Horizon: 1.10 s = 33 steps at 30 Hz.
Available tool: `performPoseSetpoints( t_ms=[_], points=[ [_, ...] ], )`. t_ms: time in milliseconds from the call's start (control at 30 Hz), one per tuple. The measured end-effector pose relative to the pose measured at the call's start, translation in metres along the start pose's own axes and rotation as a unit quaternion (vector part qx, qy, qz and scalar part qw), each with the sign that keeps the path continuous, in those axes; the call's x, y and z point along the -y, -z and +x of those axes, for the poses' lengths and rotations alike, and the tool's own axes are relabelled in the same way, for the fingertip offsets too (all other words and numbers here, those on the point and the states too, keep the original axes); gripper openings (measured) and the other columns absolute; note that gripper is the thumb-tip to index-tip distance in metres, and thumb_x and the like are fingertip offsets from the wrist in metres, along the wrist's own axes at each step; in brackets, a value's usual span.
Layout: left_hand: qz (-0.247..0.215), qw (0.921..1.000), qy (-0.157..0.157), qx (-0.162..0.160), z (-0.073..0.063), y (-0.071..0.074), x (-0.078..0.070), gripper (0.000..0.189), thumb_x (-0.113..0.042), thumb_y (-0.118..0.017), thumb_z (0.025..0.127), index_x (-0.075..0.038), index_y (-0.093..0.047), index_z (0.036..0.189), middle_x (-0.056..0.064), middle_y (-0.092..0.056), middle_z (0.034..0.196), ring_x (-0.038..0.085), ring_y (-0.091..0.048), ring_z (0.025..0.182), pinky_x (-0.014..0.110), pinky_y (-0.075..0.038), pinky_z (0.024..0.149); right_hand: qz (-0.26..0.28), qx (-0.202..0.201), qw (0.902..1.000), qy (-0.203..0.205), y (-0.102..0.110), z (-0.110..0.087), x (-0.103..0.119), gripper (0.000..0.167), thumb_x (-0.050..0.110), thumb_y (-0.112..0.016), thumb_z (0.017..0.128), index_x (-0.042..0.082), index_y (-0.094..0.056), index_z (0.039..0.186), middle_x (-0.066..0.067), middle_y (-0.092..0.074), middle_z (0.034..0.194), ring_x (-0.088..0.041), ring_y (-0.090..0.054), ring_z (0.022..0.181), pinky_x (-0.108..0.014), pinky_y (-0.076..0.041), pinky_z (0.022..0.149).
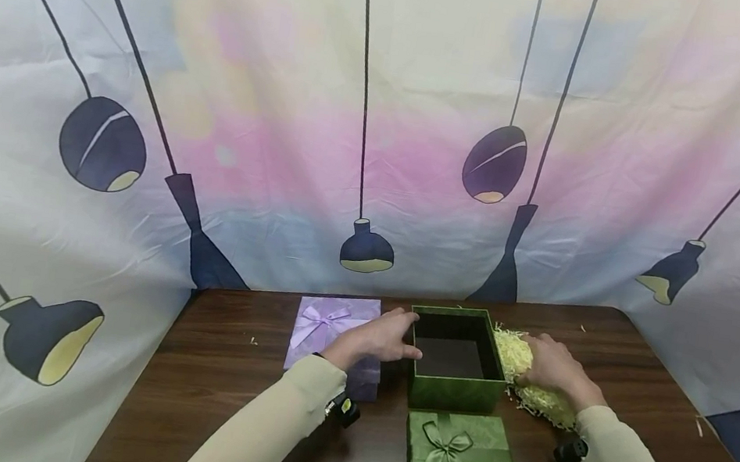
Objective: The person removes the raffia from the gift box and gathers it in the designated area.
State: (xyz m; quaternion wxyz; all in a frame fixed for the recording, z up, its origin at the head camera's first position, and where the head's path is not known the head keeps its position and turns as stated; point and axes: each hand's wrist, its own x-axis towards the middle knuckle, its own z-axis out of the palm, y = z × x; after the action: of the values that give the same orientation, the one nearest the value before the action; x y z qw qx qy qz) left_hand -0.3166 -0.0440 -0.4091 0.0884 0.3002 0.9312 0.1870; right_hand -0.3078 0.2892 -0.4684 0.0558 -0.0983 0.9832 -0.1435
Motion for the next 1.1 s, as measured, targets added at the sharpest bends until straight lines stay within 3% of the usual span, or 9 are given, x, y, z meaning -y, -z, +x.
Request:
performPoseSetpoints(
  t_ms=[467,667,833,1100],
  points=[
    [-0.007,0.9999,0.012,0.003,-0.001,0.000,0.000,0.070,-0.028,-0.071,0.089,0.001,-0.040,0.145,0.017,-0.049,0.141,0.025,-0.047,0.129,0.036,-0.040,0.107,-0.017,0.005,0.9998,-0.011,-0.006,0.000,0.001,0.088,0.031,-0.084,0.072,0.000,-0.043,0.143,-0.033,-0.041,0.134,-0.063,-0.035,0.119,-0.069,-0.044,0.077],
    [0.011,0.9998,0.016,0.008,-0.001,-0.001,-0.001,0.071,-0.031,-0.071,0.090,0.001,-0.040,0.146,0.016,-0.049,0.142,0.024,-0.046,0.132,0.034,-0.039,0.109,0.001,0.022,0.9998,0.001,0.003,-0.006,0.002,0.092,0.035,-0.084,0.073,0.001,-0.040,0.146,-0.034,-0.039,0.136,-0.062,-0.037,0.118,-0.073,-0.041,0.079],
    [0.022,0.9996,0.019,0.004,-0.004,0.001,-0.004,0.071,-0.032,-0.071,0.089,0.001,-0.042,0.145,0.016,-0.050,0.141,0.025,-0.047,0.130,0.034,-0.040,0.108,0.001,0.008,0.9996,0.029,0.013,-0.008,0.005,0.094,0.045,-0.084,0.070,0.001,-0.044,0.143,-0.036,-0.040,0.136,-0.064,-0.039,0.116,-0.071,-0.043,0.080],
    [0.012,0.9984,-0.035,-0.043,-0.016,0.014,0.001,0.069,-0.032,-0.071,0.090,0.003,-0.044,0.143,0.013,-0.051,0.132,0.022,-0.055,0.114,0.033,-0.046,0.099,0.013,-0.024,0.9966,0.077,0.035,-0.013,0.012,0.082,0.039,-0.083,0.073,-0.002,-0.050,0.137,-0.037,-0.043,0.135,-0.060,-0.040,0.121,-0.068,-0.040,0.090]
  ],
)
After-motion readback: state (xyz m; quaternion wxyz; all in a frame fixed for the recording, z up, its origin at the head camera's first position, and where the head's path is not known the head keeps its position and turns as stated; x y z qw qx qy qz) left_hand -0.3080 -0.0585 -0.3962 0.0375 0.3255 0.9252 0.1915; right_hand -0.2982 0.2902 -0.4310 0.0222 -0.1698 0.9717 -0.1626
